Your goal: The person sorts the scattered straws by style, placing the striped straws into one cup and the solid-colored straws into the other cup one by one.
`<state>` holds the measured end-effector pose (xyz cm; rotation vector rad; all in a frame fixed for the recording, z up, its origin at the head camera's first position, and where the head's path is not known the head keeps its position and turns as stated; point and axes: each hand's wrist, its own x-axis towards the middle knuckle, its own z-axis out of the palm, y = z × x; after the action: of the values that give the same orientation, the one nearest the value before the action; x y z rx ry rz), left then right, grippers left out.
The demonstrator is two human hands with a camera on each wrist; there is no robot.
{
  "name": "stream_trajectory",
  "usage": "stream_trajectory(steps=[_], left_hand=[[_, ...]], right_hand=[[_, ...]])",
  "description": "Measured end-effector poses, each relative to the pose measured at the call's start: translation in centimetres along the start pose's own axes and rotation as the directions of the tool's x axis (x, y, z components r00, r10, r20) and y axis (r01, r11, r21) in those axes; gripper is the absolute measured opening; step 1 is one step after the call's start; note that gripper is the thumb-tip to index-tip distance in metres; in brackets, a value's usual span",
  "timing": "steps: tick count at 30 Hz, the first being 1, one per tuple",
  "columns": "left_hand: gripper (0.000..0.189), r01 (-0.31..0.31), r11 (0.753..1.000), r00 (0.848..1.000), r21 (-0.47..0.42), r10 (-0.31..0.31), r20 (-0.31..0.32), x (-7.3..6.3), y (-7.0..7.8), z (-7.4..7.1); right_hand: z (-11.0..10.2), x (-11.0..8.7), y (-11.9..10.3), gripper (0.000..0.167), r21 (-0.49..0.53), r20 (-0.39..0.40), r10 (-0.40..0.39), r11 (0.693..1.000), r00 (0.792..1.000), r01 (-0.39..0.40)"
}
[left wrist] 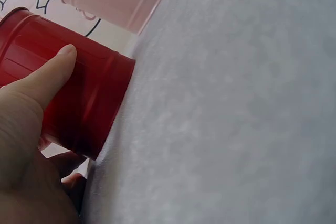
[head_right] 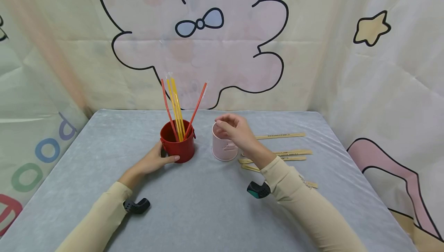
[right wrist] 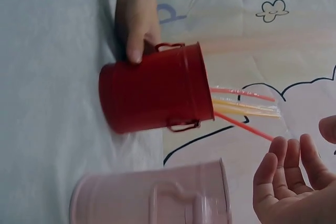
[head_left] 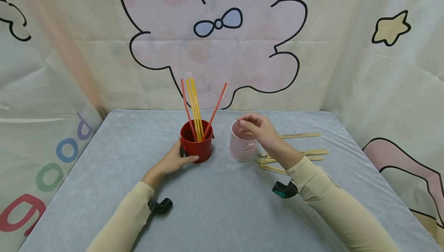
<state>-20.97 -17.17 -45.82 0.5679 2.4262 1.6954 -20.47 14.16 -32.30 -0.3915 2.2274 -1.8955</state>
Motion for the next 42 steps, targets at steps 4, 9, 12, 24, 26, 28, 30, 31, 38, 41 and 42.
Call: stream_trajectory(steps=[4,9,12,24,26,28,30,31,38,41,42], left_hand=[[0.086,0.025,1.000,1.000,0.013,-0.026,0.010,-0.2,0.4,-0.5],[0.085,0.067,0.997,0.998,0.046,-0.067,-0.003,-0.6,1.0,-1.1],[0.087,0.108,0.991,0.994,0.078,-0.107,-0.020,-1.0,1.3,-1.4],[0.080,0.179,0.976,0.983,0.126,-0.173,-0.055,-3.6,2.6,-2.9],[0.077,0.178,0.973,0.984,0.144,-0.171,-0.058,-4.0,2.6,-3.0],[0.073,0.168,0.972,0.985,0.164,-0.161,-0.056,-4.5,2.6,-3.0],[0.069,0.152,0.971,0.988,0.184,-0.144,-0.053,-5.0,2.5,-2.9],[0.067,0.140,0.971,0.990,0.196,-0.132,-0.053,-5.3,2.4,-2.9],[0.059,0.083,0.962,0.996,0.261,-0.075,-0.040,-7.1,2.5,-3.0],[0.056,0.075,0.956,0.997,0.285,-0.071,-0.023,-7.6,2.8,-2.8],[0.056,0.076,0.953,0.997,0.295,-0.074,-0.016,-7.7,3.0,-2.6]], right_hand=[[-0.7,-0.4,0.2,0.033,-0.099,0.007,-0.025,0.995,1.000,0.026],[-1.5,-0.9,0.7,0.030,-0.198,0.023,-0.095,0.975,0.995,0.098],[-2.1,-1.1,1.2,0.027,-0.245,0.033,-0.130,0.960,0.991,0.134],[-5.2,-1.9,2.6,0.031,-0.346,-0.010,-0.189,0.922,0.982,0.174],[-5.5,-2.1,2.8,0.030,-0.380,-0.015,-0.208,0.906,0.978,0.187],[-5.9,-2.3,3.0,0.029,-0.411,-0.019,-0.221,0.891,0.975,0.194],[-6.3,-2.5,3.3,0.029,-0.429,-0.022,-0.228,0.881,0.973,0.197],[-6.5,-2.6,3.4,0.029,-0.441,-0.026,-0.228,0.876,0.973,0.193],[-8.7,-2.8,4.2,0.031,-0.545,0.001,-0.196,0.822,0.981,0.165],[-9.6,-2.9,4.8,0.032,-0.586,0.035,-0.166,0.796,0.986,0.154],[-9.9,-2.9,5.0,0.032,-0.595,0.042,-0.158,0.789,0.987,0.151]])
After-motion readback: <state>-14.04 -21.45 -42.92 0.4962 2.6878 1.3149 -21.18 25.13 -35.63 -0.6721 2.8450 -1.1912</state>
